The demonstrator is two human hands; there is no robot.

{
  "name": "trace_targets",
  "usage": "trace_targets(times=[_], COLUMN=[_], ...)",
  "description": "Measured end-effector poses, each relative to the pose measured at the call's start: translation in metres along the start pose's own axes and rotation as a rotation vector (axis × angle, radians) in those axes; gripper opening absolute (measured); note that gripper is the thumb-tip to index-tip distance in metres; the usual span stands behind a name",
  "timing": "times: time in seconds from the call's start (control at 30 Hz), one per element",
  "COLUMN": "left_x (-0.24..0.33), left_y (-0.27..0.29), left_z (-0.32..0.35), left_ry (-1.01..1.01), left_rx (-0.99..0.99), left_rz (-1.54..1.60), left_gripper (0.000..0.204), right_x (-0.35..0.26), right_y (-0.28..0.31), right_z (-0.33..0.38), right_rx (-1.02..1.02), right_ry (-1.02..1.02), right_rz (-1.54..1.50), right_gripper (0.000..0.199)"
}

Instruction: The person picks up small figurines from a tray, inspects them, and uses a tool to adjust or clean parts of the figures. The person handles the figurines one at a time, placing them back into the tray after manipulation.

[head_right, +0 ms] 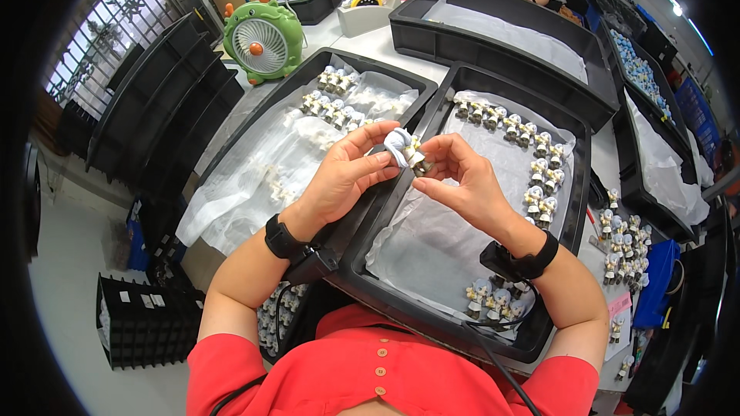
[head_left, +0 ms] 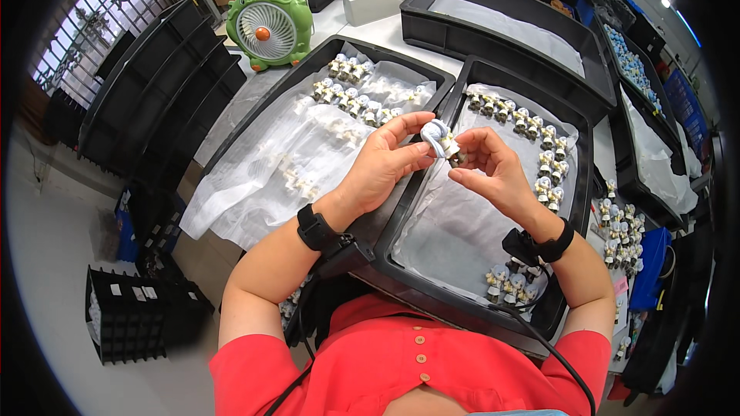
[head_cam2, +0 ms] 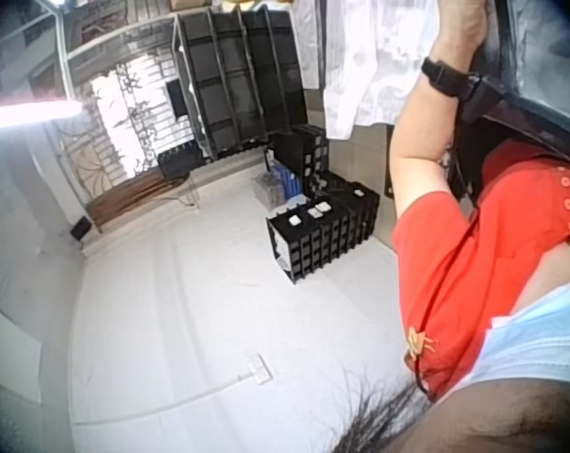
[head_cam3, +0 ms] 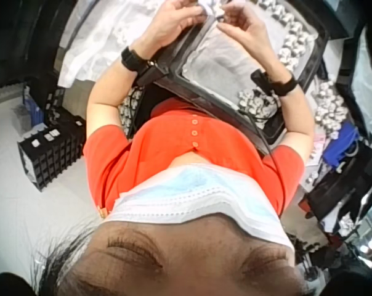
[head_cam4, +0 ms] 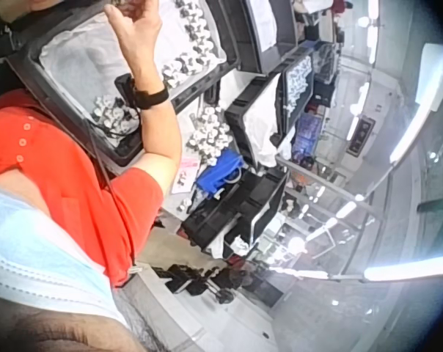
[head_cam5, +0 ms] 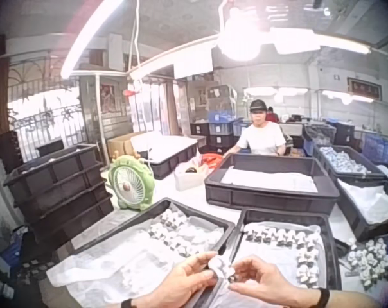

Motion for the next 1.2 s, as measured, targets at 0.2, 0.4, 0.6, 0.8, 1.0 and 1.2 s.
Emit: trace_targets(times=[0.2,0.4,0.6,0.8,1.0,1.2], left_x=[-0.001,0.0,0.002,0.004,0.011,0.009], left_y=[0.001,0.001,-0.003,-0.004,-0.007,-0.002], left_z=[0.0,0.0,0.002,0.003,0.005,0.003], left_ry=[-0.018,-0.035,-0.036,-0.046,-0.12,-0.116], left_rx=[0.005,0.014,0.009,-0.006,0.015,0.01], left_rz=[0.006,-0.022,-0.03,-0.057,-0.212,-0.246], left_gripper=[0.045,0.045,0.046,0.048,0.049,0.042], right_x=[-0.007,-0.01,-0.015,-0.015,-0.009,-0.005], right_y=[0.004,0.006,0.005,0.005,0.001,-0.001], right_z=[0.001,0.001,0.002,0.001,0.002,0.002], right_rx=[0.082,0.111,0.104,0.103,0.05,-0.021], right_ry=[0.112,0.139,0.201,0.224,0.162,0.094], right_rz=[0.215,0.293,0.402,0.415,0.259,0.101], right_gripper=[0.04,0.039,0.033,0.033,0.028,0.026])
Point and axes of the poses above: each hand's wrist, its own z-axis away from the middle knuckle, its own y-axis out of the back of the hand, x = y × z, the point moved 7 cm from there along -z, towards the middle knuckle, and after that the axes turned 9 degrees about z, right-handed, at the moved point
